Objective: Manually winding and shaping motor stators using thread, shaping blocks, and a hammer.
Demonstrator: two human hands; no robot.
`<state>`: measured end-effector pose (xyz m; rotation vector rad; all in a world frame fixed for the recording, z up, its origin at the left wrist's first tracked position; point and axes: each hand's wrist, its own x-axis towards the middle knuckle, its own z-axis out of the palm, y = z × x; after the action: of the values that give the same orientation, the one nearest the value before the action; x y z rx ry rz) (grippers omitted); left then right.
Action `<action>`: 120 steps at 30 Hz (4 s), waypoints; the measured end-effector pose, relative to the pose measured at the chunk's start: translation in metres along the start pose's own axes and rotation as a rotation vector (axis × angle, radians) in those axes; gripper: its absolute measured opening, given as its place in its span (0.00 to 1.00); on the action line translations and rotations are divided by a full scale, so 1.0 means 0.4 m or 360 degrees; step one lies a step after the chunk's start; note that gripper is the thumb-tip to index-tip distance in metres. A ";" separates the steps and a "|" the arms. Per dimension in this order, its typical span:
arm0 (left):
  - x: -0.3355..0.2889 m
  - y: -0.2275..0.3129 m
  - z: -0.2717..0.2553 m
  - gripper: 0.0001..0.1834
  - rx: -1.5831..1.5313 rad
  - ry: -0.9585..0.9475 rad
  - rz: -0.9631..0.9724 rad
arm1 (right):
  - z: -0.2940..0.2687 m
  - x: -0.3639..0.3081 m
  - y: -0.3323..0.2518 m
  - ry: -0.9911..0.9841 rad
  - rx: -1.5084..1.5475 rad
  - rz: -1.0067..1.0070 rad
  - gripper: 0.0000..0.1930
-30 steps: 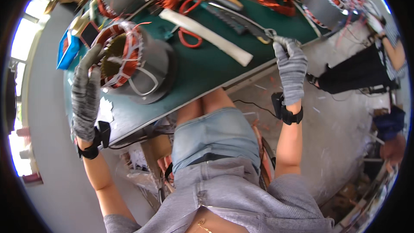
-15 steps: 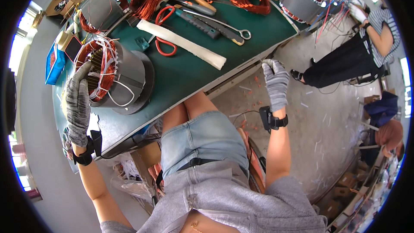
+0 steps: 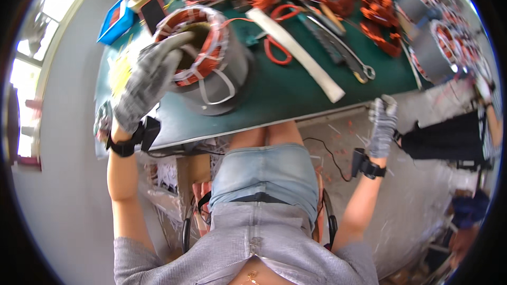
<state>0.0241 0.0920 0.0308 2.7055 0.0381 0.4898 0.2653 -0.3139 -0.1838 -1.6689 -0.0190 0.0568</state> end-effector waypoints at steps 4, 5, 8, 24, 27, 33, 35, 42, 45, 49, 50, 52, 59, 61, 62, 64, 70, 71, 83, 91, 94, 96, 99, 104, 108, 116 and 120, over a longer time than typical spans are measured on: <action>0.010 -0.088 0.015 0.19 -0.0241 -0.0138 0.0013 | 0.124 -0.054 -0.134 0.0303 -0.1196 -0.1022 0.15; 0.015 -0.089 0.009 0.18 -0.0271 -0.0186 -0.0056 | 0.190 -0.098 -0.179 0.0351 -0.1240 -0.1189 0.14; 0.035 -0.085 -0.010 0.16 -0.0249 -0.0262 -0.0011 | 0.375 -0.240 -0.290 -0.0093 -0.0948 -0.1479 0.10; 0.006 0.004 -0.006 0.05 -0.0076 0.0181 0.0161 | 0.702 -0.340 -0.388 -0.0593 0.0343 -0.1321 0.15; 0.004 0.024 -0.008 0.05 -0.0051 0.0212 0.0150 | 0.689 -0.319 -0.392 -0.0596 0.0216 -0.1517 0.14; -0.066 0.040 0.098 0.19 0.0003 0.0524 0.0272 | 0.527 -0.286 -0.240 -0.0928 0.0012 -0.1470 0.13; -0.071 0.030 0.118 0.24 -0.0311 0.0832 0.0139 | 0.454 -0.276 -0.215 -0.1000 -0.0288 -0.1804 0.10; -0.051 0.012 0.149 0.18 0.0360 0.0660 0.0069 | 0.443 -0.299 -0.229 -0.0942 -0.0657 -0.1611 0.09; -0.048 0.000 0.144 0.16 0.0324 0.0671 0.0125 | 0.448 -0.312 -0.266 -0.1267 -0.0605 -0.1621 0.08; -0.054 0.001 0.115 0.16 0.0225 0.0572 0.0108 | 0.436 -0.295 -0.313 -0.1440 -0.0531 -0.1487 0.10; -0.059 0.000 0.102 0.17 0.0228 0.0530 0.0103 | 0.436 -0.282 -0.325 -0.1420 -0.0532 -0.1491 0.10; -0.063 -0.001 0.081 0.17 0.0276 0.0477 0.0105 | 0.435 -0.258 -0.344 -0.0893 -0.0730 -0.1385 0.17; -0.044 0.019 0.065 0.15 0.0251 0.0284 0.0032 | 0.382 -0.040 -0.195 -0.0726 -0.1781 -0.1099 0.23; -0.059 0.018 0.058 0.15 0.0168 0.0250 -0.0064 | 0.376 0.003 -0.215 -0.0815 -0.1693 -0.1130 0.21; -0.058 0.017 0.062 0.15 0.0159 0.0251 -0.0049 | 0.367 0.017 -0.224 -0.0910 -0.1617 -0.1153 0.19; -0.055 0.015 0.068 0.16 0.0172 0.0306 -0.0009 | 0.341 0.045 -0.254 -0.0868 -0.1493 -0.1451 0.14; -0.056 0.013 0.082 0.16 0.0139 0.0342 -0.0024 | 0.328 0.094 -0.329 -0.0741 -0.1678 -0.1421 0.12; -0.056 0.013 0.082 0.16 0.0142 0.0346 -0.0032 | 0.330 0.091 -0.342 -0.0735 -0.1679 -0.1421 0.12; -0.057 0.006 0.106 0.17 0.0062 0.0500 -0.0058 | 0.357 0.195 -0.378 -0.0614 -0.1044 -0.1610 0.08; -0.089 0.001 0.102 0.18 0.0103 0.0483 -0.0126 | 0.332 -0.110 -0.337 -0.0831 -0.0705 -0.1291 0.09; -0.080 -0.002 0.096 0.18 0.0167 0.0487 -0.0004 | 0.293 -0.176 -0.352 -0.1016 -0.0779 -0.1061 0.10; -0.063 0.001 0.102 0.19 0.0155 0.0505 0.0013 | 0.283 -0.233 -0.379 -0.1004 -0.0880 -0.1113 0.09; -0.053 -0.006 0.098 0.19 0.0164 0.0528 0.0054 | 0.387 -0.311 -0.422 -0.0967 -0.0555 -0.1213 0.09; -0.058 -0.034 0.112 0.20 0.0069 0.0609 0.0072 | 0.594 -0.356 -0.476 -0.0875 -0.0432 -0.1272 0.10; -0.070 -0.034 0.127 0.18 0.0089 0.0689 0.0124 | 0.638 -0.370 -0.450 -0.0895 -0.0302 -0.1187 0.09; -0.062 -0.039 0.125 0.20 -0.0018 0.0705 0.0244 | 0.611 -0.327 -0.442 -0.1143 -0.0108 -0.0799 0.07; -0.078 -0.060 0.139 0.17 0.0022 0.0791 0.0245 | 0.636 -0.354 -0.424 -0.0917 -0.0087 -0.1010 0.09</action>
<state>0.0149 0.0908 -0.0367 2.5416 -0.0326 1.1987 0.1149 -0.0510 -0.0362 -1.5829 -0.9840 0.0539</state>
